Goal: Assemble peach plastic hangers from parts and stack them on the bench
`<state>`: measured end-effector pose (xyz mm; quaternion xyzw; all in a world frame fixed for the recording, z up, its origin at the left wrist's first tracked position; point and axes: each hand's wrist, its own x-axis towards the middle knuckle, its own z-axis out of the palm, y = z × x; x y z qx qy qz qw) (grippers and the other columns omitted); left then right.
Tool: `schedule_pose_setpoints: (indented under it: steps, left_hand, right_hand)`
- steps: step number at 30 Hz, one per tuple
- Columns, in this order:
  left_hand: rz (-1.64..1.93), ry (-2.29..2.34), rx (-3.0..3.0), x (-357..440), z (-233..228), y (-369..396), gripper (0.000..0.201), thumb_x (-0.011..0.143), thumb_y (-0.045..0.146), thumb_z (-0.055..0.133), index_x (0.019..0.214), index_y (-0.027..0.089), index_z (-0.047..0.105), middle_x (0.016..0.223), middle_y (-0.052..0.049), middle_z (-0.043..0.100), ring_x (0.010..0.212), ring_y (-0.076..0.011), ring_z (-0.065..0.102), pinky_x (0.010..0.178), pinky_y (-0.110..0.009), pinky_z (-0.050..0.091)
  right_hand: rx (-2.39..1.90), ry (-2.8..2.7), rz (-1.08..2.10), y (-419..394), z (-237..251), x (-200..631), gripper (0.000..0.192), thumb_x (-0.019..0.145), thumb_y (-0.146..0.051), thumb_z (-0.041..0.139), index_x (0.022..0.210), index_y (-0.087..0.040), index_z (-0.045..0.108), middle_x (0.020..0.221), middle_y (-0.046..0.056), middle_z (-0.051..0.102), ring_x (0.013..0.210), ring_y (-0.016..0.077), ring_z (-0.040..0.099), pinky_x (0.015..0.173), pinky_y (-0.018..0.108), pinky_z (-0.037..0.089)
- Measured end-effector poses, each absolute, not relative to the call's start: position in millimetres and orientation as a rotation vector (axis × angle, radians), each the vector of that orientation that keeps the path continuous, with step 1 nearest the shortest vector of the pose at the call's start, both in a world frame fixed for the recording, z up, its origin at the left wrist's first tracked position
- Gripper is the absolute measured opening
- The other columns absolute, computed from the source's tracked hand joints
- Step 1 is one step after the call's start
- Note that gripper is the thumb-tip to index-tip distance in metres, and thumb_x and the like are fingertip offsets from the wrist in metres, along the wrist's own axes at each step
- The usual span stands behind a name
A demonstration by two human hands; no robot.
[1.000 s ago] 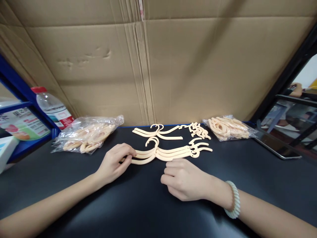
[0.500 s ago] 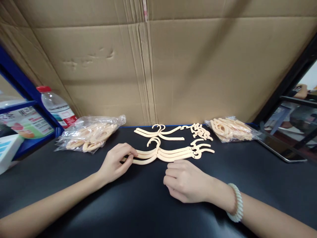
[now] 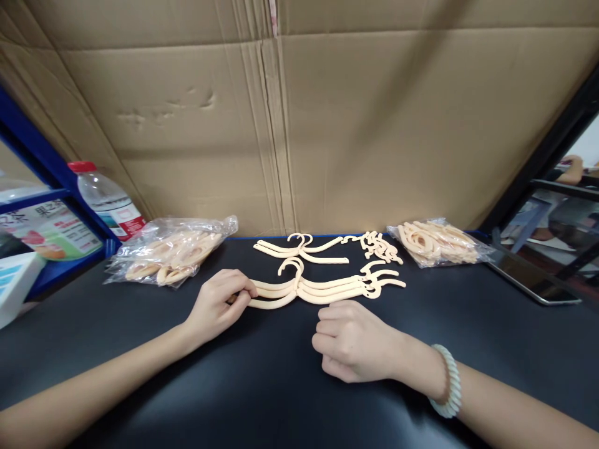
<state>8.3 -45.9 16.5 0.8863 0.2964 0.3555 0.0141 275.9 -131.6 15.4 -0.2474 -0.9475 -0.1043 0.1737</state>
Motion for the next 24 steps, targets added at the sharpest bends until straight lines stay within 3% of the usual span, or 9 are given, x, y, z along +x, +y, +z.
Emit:
schedule_pose_setpoints:
  steps: [5,14,24]
  left_hand:
    - [1.119,0.898,2.753,7.6,16.1,-46.2,0.021,0.08,0.008,0.044,0.068,0.018,0.059,0.063,0.0,0.06,0.063,-0.0142,0.055,0.07,-0.03,0.043]
    - [1.131,0.908,2.756,9.0,18.6,-49.8,0.011,0.078,0.012,0.051,0.074,0.017,0.061,0.068,-0.002,0.062,0.066,-0.016,0.056,0.067,-0.031,0.043]
    - [1.125,0.916,2.766,8.8,17.9,-47.9,0.019,0.077,0.008,0.046,0.068,0.018,0.059,0.063,0.0,0.06,0.063,-0.0148,0.055,0.068,-0.029,0.043]
  right_hand:
    - [-0.718,-2.719,-0.27,-132.2,17.8,275.6,0.024,0.082,-0.01,0.044,0.06,-0.018,0.049,0.058,0.001,0.049,0.058,0.0151,0.033,0.052,0.031,0.022]
    - [-0.676,-2.713,-0.175,-132.5,20.8,277.3,0.02,0.09,-0.008,0.043,0.083,-0.015,0.06,0.071,0.004,0.058,0.067,0.0162,0.045,0.058,0.029,0.032]
    - [-0.668,-2.693,-0.167,-131.7,21.9,276.3,0.021,0.09,-0.01,0.044,0.079,-0.015,0.061,0.071,0.004,0.061,0.067,0.016,0.047,0.059,0.028,0.037]
